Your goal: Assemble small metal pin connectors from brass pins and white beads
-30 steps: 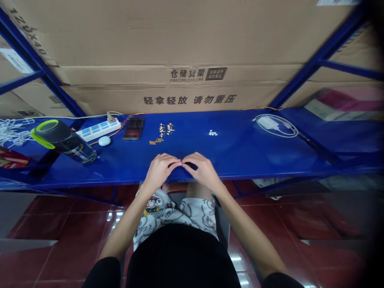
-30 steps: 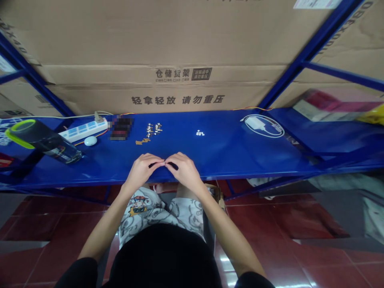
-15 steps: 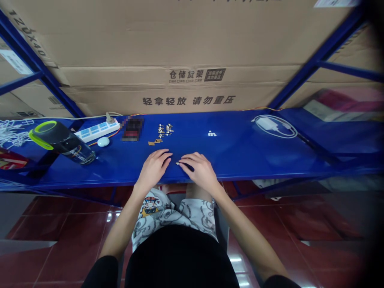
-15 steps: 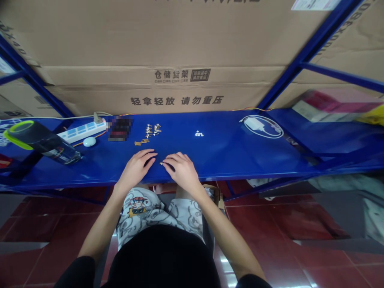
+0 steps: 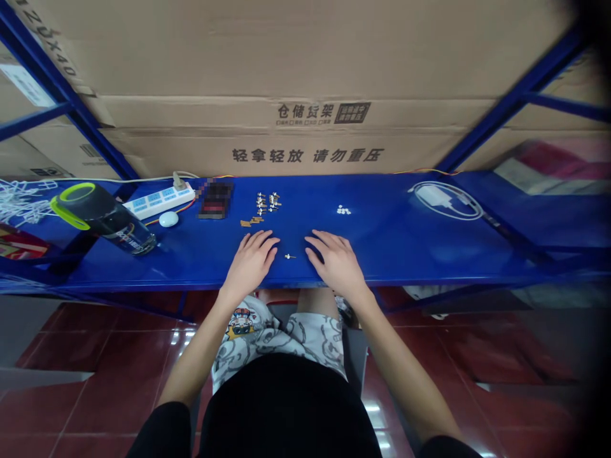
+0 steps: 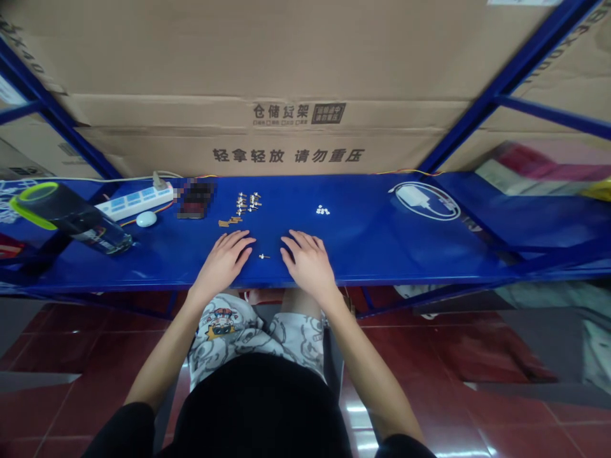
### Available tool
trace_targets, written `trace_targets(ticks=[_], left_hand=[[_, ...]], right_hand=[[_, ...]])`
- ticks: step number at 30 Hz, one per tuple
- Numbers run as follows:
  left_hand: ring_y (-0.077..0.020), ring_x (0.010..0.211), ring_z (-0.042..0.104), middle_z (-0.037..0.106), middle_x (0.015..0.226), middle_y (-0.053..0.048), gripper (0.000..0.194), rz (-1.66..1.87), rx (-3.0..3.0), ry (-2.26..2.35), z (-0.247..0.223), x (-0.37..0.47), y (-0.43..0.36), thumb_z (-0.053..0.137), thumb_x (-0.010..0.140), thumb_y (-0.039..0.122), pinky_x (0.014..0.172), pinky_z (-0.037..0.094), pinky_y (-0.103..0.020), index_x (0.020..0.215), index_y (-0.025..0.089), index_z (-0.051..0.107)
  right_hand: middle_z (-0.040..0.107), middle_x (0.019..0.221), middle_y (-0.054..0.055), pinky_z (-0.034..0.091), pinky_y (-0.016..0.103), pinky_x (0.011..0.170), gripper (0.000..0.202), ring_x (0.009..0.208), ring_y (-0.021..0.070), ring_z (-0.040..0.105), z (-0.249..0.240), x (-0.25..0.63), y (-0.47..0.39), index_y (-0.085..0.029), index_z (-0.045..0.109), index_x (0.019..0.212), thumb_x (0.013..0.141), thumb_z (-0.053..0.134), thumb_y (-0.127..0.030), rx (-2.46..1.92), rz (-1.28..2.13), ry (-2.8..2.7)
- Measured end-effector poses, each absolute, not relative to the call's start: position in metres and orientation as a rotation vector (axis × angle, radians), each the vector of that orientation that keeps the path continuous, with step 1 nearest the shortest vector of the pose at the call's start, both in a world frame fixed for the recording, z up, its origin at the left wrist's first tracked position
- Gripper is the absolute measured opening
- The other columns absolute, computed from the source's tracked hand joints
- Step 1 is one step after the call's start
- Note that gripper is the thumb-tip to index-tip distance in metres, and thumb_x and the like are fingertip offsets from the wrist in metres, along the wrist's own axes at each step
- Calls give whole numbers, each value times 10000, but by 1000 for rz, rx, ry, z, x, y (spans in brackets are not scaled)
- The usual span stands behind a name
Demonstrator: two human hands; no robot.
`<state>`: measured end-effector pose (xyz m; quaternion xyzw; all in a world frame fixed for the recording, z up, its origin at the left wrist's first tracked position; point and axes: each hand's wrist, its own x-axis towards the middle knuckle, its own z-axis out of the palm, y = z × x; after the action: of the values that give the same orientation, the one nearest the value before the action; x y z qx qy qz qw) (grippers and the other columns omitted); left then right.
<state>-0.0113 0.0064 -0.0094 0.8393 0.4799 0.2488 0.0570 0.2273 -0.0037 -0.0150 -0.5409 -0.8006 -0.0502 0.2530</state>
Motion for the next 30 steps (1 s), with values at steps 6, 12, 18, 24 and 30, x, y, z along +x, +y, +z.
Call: trace_targets(ticks=[6, 12, 18, 24, 30], left_hand=[[-272, 1392, 497, 580, 1460, -74, 309, 761, 2540, 1458, -9, -11, 6, 415, 1058, 258, 1197, 329, -532, 1302, 243, 604], [-275, 1388, 500, 583, 1454, -79, 307, 752, 2547, 1469, -9, -11, 6, 421, 1057, 261, 1191, 337, -527, 1298, 239, 611], [-273, 1390, 496, 581, 1455, -78, 313, 743, 2562, 1473, -9, -11, 6, 408, 1062, 269, 1192, 339, -527, 1307, 238, 601], [-260, 1398, 487, 570, 1469, -63, 319, 707, 2565, 1497, -8, -11, 5, 397, 1066, 278, 1204, 333, -512, 1313, 244, 595], [-265, 1418, 458, 563, 1473, -51, 322, 687, 2564, 1525, -8, -10, 5, 397, 1066, 292, 1214, 327, -501, 1316, 242, 594]], right_hand=[[661, 1356, 137, 443, 516, 1053, 327, 1272, 316, 594, -14, 225, -4, -172, 684, 1243, 1011, 491, -295, -1476, -142, -2175], [661, 1355, 136, 436, 517, 1052, 328, 1270, 315, 592, -14, 225, -4, -182, 683, 1243, 1013, 478, -295, -1478, -144, -2174], [659, 1356, 140, 434, 515, 1051, 334, 1273, 313, 589, -14, 225, -4, -183, 681, 1246, 1019, 467, -301, -1473, -144, -2174], [653, 1369, 129, 427, 505, 1065, 334, 1281, 304, 586, -13, 225, -4, -181, 678, 1252, 1021, 470, -301, -1497, -145, -2180], [653, 1371, 125, 427, 488, 1068, 345, 1287, 293, 582, -13, 225, -4, -184, 678, 1258, 1026, 457, -313, -1498, -149, -2183]])
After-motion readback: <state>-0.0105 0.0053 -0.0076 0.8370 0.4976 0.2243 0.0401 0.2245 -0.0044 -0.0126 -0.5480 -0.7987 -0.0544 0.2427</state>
